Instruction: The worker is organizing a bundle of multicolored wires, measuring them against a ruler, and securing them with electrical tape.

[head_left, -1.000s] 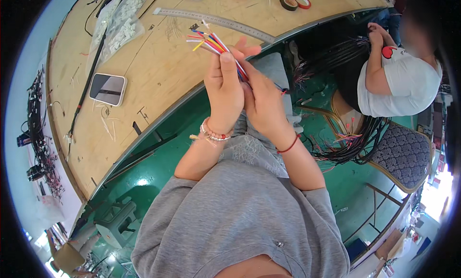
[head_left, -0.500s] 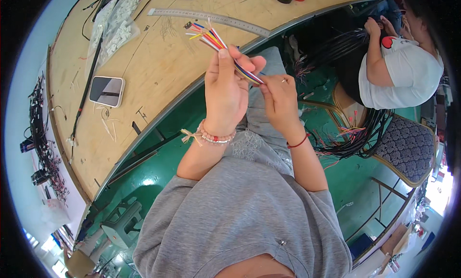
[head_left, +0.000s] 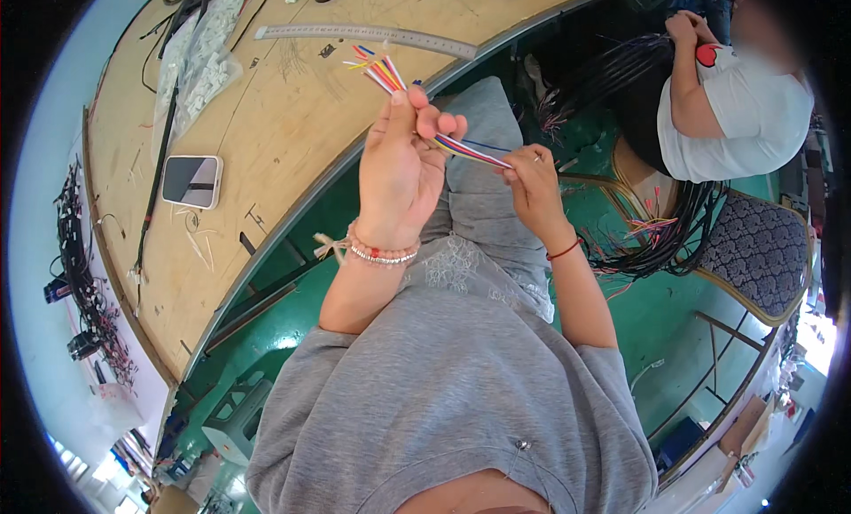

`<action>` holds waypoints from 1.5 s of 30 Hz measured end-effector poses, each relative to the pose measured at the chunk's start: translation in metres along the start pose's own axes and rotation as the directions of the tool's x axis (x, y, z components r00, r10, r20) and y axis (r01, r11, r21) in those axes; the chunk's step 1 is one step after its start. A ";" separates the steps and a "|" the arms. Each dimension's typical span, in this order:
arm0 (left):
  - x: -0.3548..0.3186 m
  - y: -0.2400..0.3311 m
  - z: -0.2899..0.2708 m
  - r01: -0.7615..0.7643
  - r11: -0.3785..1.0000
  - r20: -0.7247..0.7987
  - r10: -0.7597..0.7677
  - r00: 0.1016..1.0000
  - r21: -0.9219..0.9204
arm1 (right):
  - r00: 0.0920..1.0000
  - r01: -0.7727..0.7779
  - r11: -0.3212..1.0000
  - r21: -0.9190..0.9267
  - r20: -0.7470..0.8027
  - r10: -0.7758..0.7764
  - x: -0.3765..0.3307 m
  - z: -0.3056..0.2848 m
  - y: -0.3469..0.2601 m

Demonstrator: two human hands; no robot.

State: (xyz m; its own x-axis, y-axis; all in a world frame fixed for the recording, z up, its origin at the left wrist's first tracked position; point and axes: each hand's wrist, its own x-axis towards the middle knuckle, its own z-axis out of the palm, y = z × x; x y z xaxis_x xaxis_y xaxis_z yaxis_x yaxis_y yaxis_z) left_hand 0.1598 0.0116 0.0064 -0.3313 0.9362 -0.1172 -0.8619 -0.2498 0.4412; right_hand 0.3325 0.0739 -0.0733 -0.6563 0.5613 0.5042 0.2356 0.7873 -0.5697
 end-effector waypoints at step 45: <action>0.026 0.014 -0.029 0.079 0.988 -0.096 -0.091 0.991 -0.129 | 0.907 -0.402 0.741 0.538 0.125 0.402 -0.027 0.003 0.009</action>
State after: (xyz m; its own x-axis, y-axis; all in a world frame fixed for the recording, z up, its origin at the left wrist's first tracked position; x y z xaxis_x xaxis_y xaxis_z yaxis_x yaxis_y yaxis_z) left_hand 0.1279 0.0250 -0.0160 -0.2865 0.9270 -0.2421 -0.9277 -0.2053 0.3117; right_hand 0.3501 0.0655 -0.0938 -0.5904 0.7935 0.1476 0.0532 0.2207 -0.9739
